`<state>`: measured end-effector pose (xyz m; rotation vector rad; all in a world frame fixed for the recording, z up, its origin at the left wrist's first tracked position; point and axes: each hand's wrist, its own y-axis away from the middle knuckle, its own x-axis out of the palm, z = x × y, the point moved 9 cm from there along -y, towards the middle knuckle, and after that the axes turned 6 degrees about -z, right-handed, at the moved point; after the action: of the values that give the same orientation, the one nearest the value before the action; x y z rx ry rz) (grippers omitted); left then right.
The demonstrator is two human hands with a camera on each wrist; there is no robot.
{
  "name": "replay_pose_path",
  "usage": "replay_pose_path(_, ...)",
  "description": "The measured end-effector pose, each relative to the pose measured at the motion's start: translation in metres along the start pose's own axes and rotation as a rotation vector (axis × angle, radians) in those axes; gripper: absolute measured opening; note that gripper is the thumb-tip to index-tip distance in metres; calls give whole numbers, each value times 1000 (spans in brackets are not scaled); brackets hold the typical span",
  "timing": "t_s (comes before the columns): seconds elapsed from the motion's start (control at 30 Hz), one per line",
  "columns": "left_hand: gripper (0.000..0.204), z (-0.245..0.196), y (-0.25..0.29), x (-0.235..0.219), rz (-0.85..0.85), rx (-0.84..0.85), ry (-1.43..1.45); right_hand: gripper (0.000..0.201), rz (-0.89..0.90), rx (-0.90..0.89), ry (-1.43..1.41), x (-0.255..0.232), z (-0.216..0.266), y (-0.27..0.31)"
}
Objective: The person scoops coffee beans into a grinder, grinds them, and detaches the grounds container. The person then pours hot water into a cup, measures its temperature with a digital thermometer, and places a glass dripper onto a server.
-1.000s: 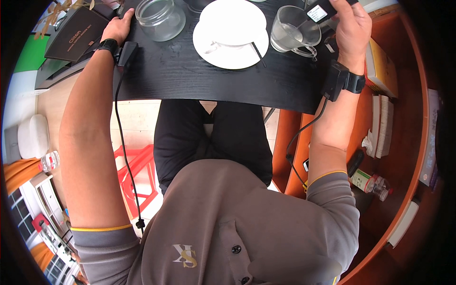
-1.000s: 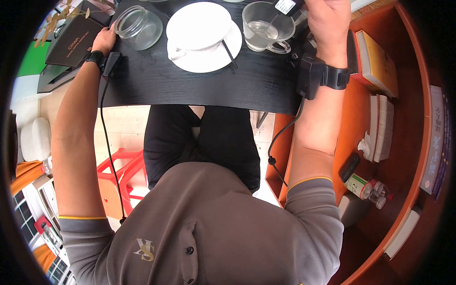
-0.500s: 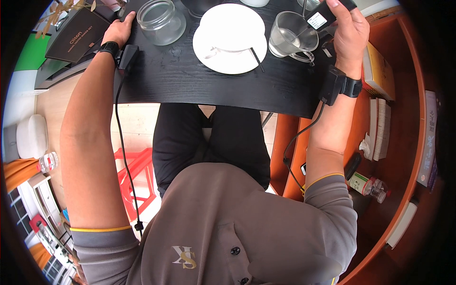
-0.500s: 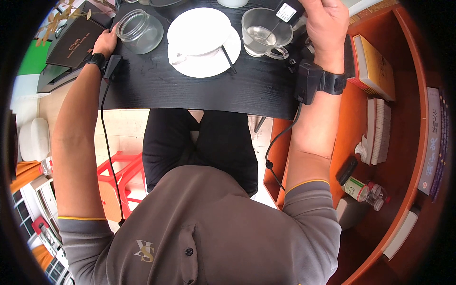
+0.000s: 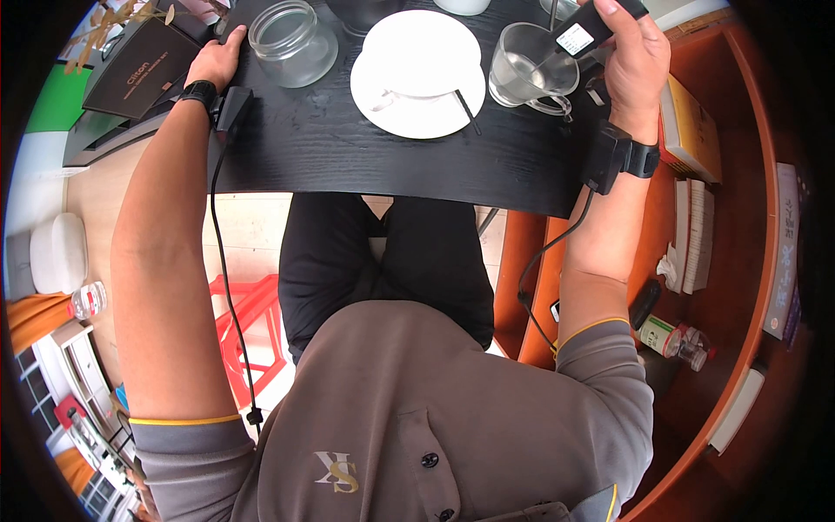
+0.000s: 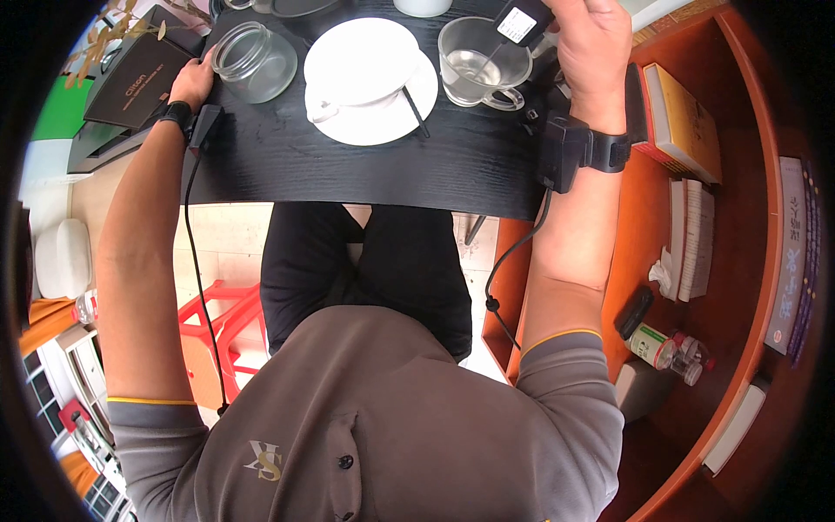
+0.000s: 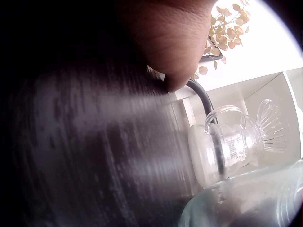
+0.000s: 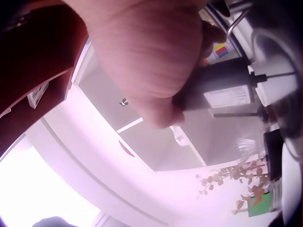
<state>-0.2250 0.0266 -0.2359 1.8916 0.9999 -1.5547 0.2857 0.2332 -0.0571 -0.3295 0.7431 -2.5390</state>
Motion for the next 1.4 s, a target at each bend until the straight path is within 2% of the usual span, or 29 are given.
replay_pose_path(0.17, 95, 7, -4, 3, -22, -37, 30, 22, 6, 29, 17, -2, -4, 1)
replay_pose_path(0.27, 96, 13, -16, 13, -33, 16, 15, 22, -38, -8, -92, 1, 0, 1)
replay_pose_path(0.37, 97, 14, -16, 12, -34, 4, 30, 23, -13, 31, 16, 3, 3, 2)
replay_pose_path(0.5, 97, 16, -22, 17, -24, 51, -5, 22, -2, -15, -73, 2, 1, 0)
replay_pose_path(0.6, 97, 12, -16, 12, -14, 38, -1, 22, -46, 36, -24, 2, 2, 2)
replay_pose_path(0.67, 97, 12, -15, 13, -1, 20, 10, 20, 9, 92, -58, 2, -4, 2)
replay_pose_path(0.77, 97, 7, -13, 9, -42, 58, -5, 19, -49, 32, -4, -2, -2, 1)
replay_pose_path(0.83, 97, -1, 3, -3, 11, -34, 4, 19, -26, 47, 2, -2, -3, 1)
replay_pose_path(0.97, 97, 2, -5, 1, -24, 7, -6, 19, -41, 29, 2, -1, -1, 1)
replay_pose_path(1.1, 95, 2, 0, 0, -1, -24, -1, 19, -28, 42, 30, 0, -3, 1)
replay_pose_path(1.2, 95, -2, 4, -4, -5, -46, 1, 20, -26, 41, -59, 0, -2, 1)
replay_pose_path(1.3, 95, -1, 4, -4, 4, -46, 4, 20, -19, 14, 39, 1, 0, 1)
replay_pose_path(1.4, 95, -1, 3, -3, 4, -42, 11, 20, -32, 40, -37, -4, -3, 0)
